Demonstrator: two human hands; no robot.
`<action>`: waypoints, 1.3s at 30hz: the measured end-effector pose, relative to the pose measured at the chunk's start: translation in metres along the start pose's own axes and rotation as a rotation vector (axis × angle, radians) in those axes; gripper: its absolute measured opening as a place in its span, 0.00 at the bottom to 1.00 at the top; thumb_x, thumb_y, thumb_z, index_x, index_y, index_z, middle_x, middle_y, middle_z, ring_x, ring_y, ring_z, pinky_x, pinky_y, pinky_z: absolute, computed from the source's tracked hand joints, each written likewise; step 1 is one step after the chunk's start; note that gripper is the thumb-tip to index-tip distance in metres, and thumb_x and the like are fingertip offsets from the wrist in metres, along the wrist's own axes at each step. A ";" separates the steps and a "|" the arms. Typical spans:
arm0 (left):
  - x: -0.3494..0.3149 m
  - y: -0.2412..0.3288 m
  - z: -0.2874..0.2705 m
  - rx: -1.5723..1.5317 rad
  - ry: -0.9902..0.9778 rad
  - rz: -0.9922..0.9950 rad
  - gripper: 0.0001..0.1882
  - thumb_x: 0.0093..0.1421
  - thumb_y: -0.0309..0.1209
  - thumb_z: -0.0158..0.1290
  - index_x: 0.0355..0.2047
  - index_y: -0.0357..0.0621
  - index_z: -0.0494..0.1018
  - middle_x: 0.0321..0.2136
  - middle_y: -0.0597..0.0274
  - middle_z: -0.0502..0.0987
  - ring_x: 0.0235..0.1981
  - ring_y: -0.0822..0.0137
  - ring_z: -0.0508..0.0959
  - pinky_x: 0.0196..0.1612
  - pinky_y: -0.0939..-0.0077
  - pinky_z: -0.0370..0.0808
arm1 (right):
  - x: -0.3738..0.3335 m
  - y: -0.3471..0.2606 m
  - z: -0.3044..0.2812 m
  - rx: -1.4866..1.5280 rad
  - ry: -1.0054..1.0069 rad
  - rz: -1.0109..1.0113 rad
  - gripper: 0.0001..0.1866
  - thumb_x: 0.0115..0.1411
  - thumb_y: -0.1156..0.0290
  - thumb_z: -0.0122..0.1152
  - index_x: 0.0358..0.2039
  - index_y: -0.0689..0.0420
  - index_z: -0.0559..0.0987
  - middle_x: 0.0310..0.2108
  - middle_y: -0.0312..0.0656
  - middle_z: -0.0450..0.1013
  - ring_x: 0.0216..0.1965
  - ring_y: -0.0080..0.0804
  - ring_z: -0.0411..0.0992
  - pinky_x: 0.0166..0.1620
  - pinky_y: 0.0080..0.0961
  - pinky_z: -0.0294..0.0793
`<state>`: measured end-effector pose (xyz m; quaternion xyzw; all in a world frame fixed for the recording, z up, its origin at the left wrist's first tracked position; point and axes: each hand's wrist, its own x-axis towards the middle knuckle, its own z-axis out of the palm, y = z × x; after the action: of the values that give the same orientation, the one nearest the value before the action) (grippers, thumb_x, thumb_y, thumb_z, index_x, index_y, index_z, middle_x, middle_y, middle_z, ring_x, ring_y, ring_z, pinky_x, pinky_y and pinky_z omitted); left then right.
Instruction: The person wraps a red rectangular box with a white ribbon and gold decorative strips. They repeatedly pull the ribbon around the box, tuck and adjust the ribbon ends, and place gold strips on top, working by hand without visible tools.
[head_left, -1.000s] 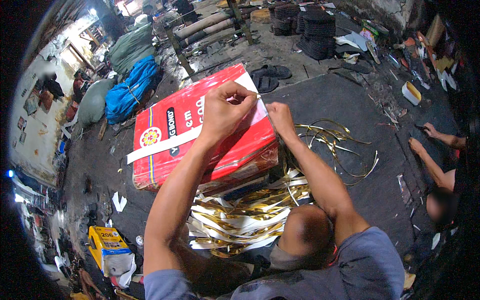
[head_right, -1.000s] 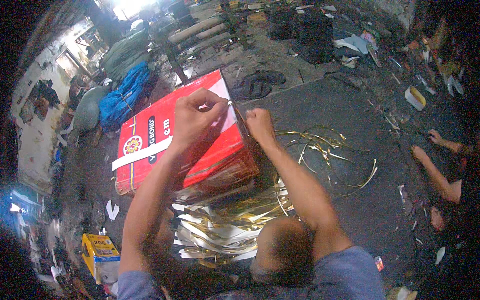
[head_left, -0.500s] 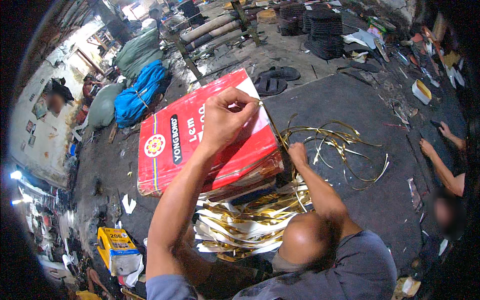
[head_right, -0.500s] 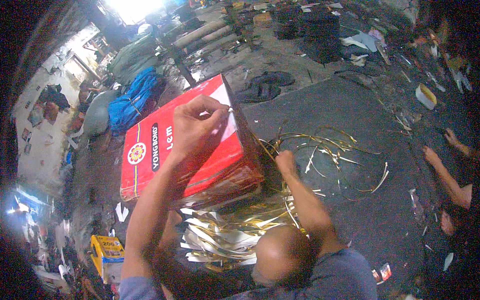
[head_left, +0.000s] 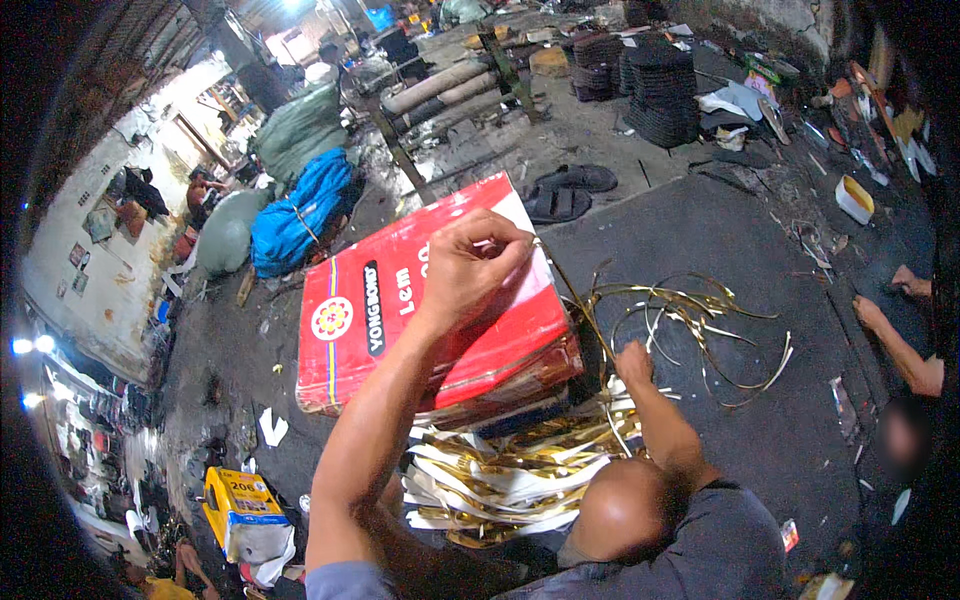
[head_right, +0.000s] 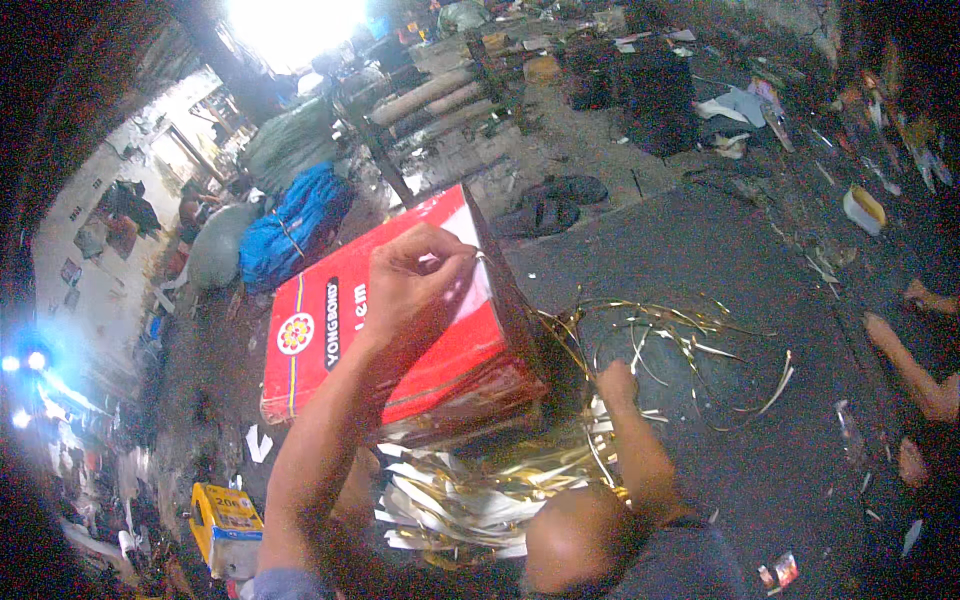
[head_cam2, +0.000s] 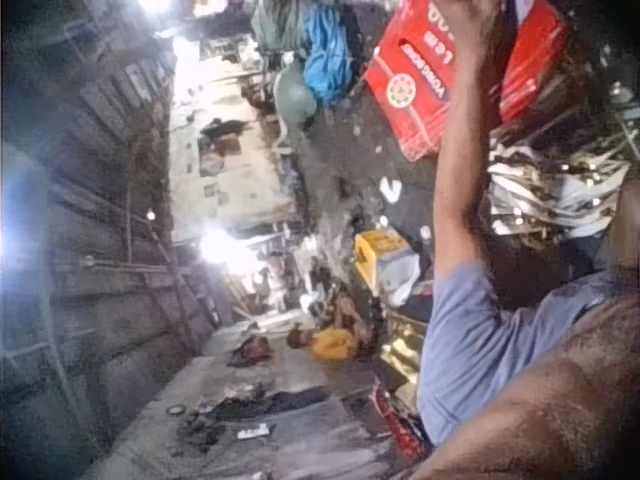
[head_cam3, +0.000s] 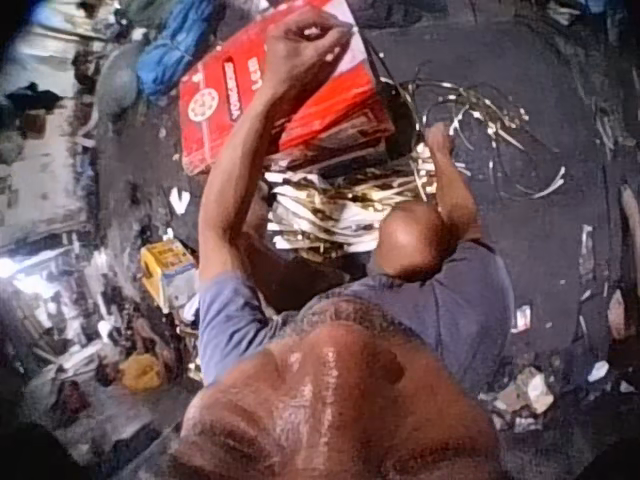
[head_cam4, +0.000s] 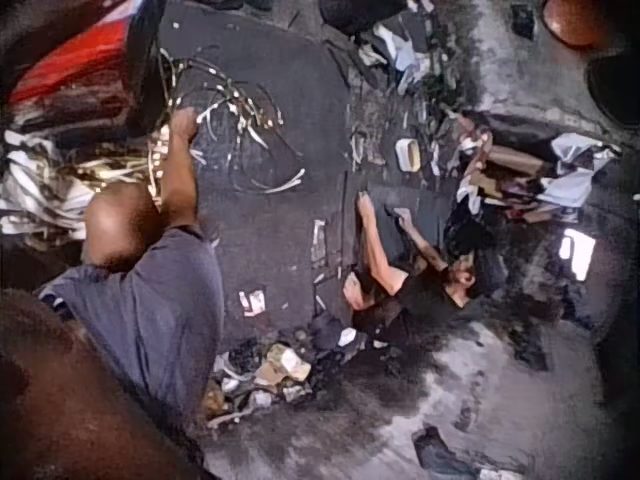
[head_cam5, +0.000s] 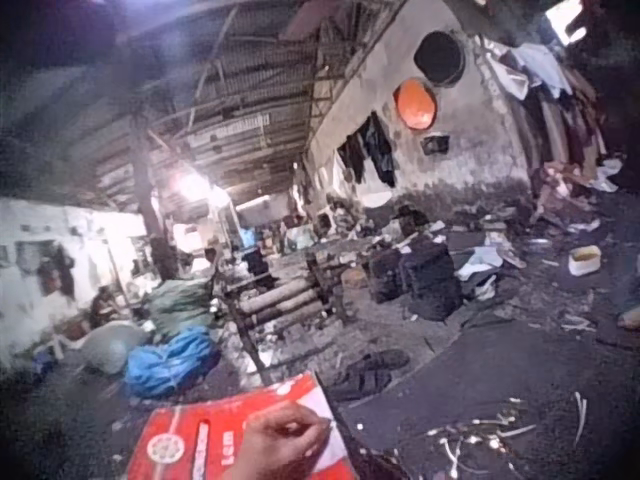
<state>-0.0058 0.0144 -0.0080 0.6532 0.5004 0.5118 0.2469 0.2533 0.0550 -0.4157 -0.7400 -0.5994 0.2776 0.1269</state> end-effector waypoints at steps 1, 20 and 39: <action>0.000 0.004 -0.002 0.077 -0.004 0.112 0.03 0.58 0.22 0.64 0.33 0.39 0.86 0.30 0.63 0.83 0.31 0.75 0.80 0.33 0.79 0.75 | 0.000 -0.003 -0.007 -0.020 -0.029 0.019 0.17 0.60 0.65 0.62 0.43 0.66 0.83 0.45 0.65 0.80 0.50 0.61 0.80 0.53 0.52 0.80; -0.002 0.010 -0.011 0.657 -0.155 0.544 0.22 0.64 0.35 0.57 0.59 0.55 0.80 0.64 0.61 0.75 0.70 0.51 0.64 0.73 0.54 0.59 | 0.033 0.092 -0.122 -0.106 0.274 0.280 0.19 0.61 0.66 0.57 0.45 0.66 0.84 0.45 0.66 0.80 0.49 0.63 0.80 0.53 0.54 0.80; -0.057 0.065 -0.004 0.678 -0.182 0.810 0.18 0.59 0.35 0.62 0.50 0.46 0.81 0.54 0.53 0.79 0.53 0.50 0.80 0.55 0.56 0.79 | -0.168 -0.021 0.018 -0.155 -0.339 -0.659 0.24 0.64 0.55 0.62 0.56 0.55 0.80 0.56 0.57 0.76 0.55 0.59 0.75 0.57 0.51 0.74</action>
<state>0.0181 -0.0627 0.0233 0.8789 0.3220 0.3172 -0.1526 0.2048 -0.1031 -0.3765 -0.4585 -0.8369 0.2943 0.0520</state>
